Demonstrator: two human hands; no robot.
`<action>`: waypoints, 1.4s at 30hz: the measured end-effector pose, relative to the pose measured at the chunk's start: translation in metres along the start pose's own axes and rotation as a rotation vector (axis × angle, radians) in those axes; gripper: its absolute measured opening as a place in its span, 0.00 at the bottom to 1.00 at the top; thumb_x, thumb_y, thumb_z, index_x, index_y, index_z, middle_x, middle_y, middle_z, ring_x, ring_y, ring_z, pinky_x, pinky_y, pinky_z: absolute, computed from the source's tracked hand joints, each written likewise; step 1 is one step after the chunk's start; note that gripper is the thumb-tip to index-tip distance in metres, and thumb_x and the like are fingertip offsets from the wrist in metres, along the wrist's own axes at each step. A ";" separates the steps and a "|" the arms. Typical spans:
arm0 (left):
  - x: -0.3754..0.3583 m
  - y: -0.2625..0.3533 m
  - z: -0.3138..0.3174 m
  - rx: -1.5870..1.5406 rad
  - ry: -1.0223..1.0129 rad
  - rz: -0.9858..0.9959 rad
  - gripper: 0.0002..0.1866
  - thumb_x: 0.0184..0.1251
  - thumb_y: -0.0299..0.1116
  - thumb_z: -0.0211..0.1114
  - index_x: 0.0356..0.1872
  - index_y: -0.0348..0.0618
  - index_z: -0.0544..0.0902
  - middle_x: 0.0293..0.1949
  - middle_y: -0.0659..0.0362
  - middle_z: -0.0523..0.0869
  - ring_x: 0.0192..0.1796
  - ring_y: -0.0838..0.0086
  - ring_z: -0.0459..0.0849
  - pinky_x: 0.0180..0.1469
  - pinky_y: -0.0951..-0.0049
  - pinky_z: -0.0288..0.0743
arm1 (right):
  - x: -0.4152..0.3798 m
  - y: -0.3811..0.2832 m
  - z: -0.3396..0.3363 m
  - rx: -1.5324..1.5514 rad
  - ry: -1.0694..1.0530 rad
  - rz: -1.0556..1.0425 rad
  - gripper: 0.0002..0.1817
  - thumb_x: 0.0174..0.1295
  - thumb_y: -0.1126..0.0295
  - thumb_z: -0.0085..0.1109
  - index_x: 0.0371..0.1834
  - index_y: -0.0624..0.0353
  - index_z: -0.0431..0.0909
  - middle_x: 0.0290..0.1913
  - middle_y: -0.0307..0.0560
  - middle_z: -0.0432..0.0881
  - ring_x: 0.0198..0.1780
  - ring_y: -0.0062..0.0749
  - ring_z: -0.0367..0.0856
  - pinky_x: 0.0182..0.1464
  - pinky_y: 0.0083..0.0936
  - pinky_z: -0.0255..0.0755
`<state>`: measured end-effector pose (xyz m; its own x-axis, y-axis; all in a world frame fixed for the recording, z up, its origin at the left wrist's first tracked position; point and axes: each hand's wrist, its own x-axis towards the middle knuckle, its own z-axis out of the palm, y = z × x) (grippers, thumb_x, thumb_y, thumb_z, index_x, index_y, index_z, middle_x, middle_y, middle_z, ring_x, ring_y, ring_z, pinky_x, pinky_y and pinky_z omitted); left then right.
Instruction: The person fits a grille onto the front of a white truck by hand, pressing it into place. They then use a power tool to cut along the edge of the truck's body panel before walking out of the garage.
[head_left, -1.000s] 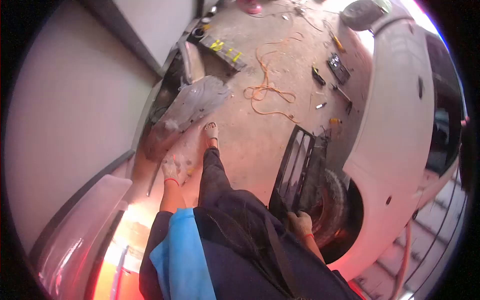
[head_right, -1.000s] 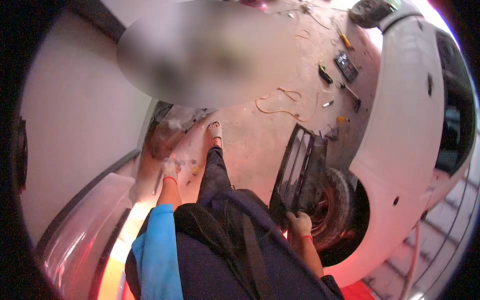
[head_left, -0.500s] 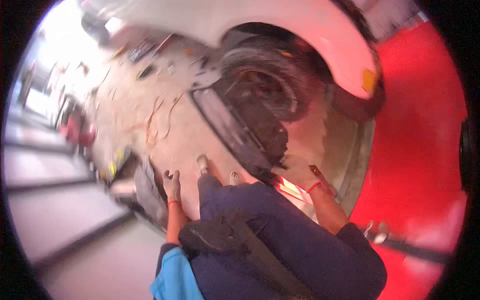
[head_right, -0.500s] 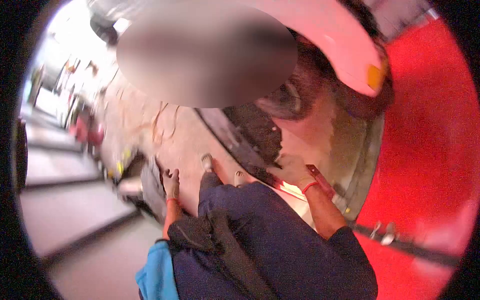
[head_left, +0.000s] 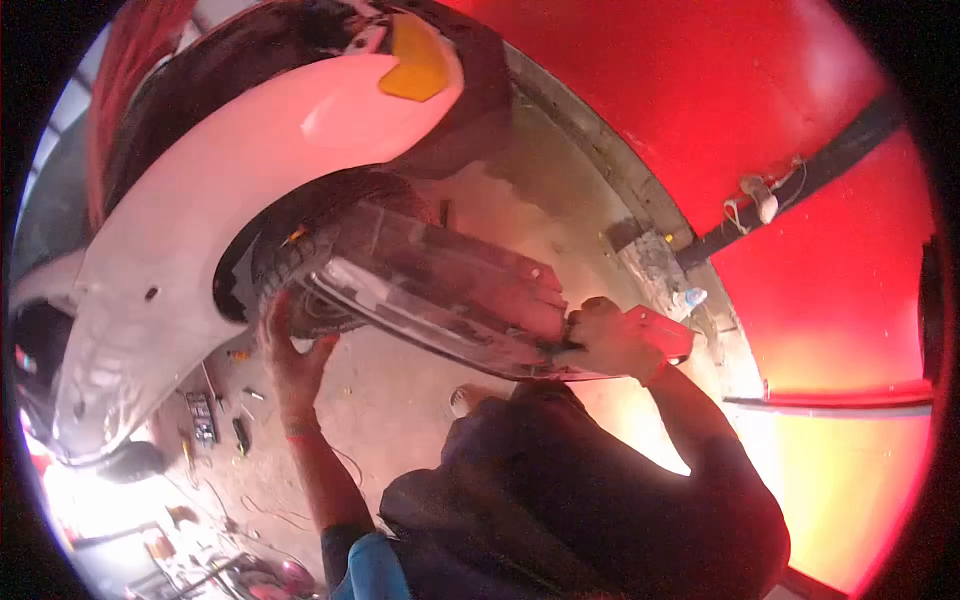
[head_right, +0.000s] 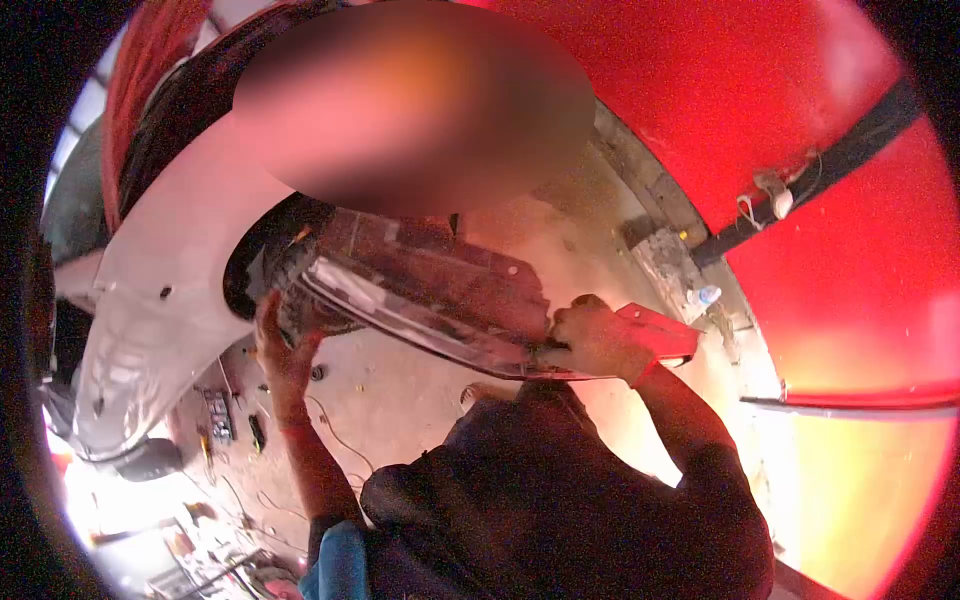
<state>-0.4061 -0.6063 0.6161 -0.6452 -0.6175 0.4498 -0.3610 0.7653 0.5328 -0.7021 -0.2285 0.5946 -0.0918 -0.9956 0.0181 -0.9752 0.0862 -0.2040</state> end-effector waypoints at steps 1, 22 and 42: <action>0.025 0.014 0.007 0.016 0.060 0.118 0.46 0.53 0.44 0.81 0.74 0.42 0.71 0.71 0.48 0.76 0.72 0.48 0.73 0.73 0.51 0.67 | -0.012 0.004 -0.010 0.015 0.037 0.024 0.22 0.57 0.48 0.69 0.20 0.56 0.83 0.24 0.46 0.80 0.31 0.45 0.81 0.42 0.39 0.73; 0.280 0.319 0.239 -0.197 -0.877 0.546 0.22 0.64 0.44 0.74 0.47 0.33 0.84 0.31 0.43 0.86 0.31 0.63 0.85 0.40 0.59 0.79 | -0.142 0.287 -0.080 0.087 0.202 0.536 0.08 0.47 0.59 0.78 0.24 0.47 0.88 0.31 0.41 0.82 0.47 0.41 0.81 0.77 0.58 0.55; 0.422 0.213 0.322 -0.795 -0.276 -0.407 0.21 0.77 0.42 0.66 0.58 0.35 0.82 0.49 0.61 0.86 0.51 0.77 0.79 0.57 0.71 0.74 | 0.209 0.573 -0.215 0.005 1.131 0.528 0.37 0.62 0.65 0.73 0.73 0.62 0.71 0.75 0.60 0.70 0.75 0.53 0.68 0.76 0.43 0.63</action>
<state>-0.9723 -0.6456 0.6892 -0.7441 -0.6679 -0.0113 -0.0937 0.0876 0.9917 -1.3234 -0.3792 0.6916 -0.5957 -0.2502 0.7632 -0.7660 0.4628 -0.4462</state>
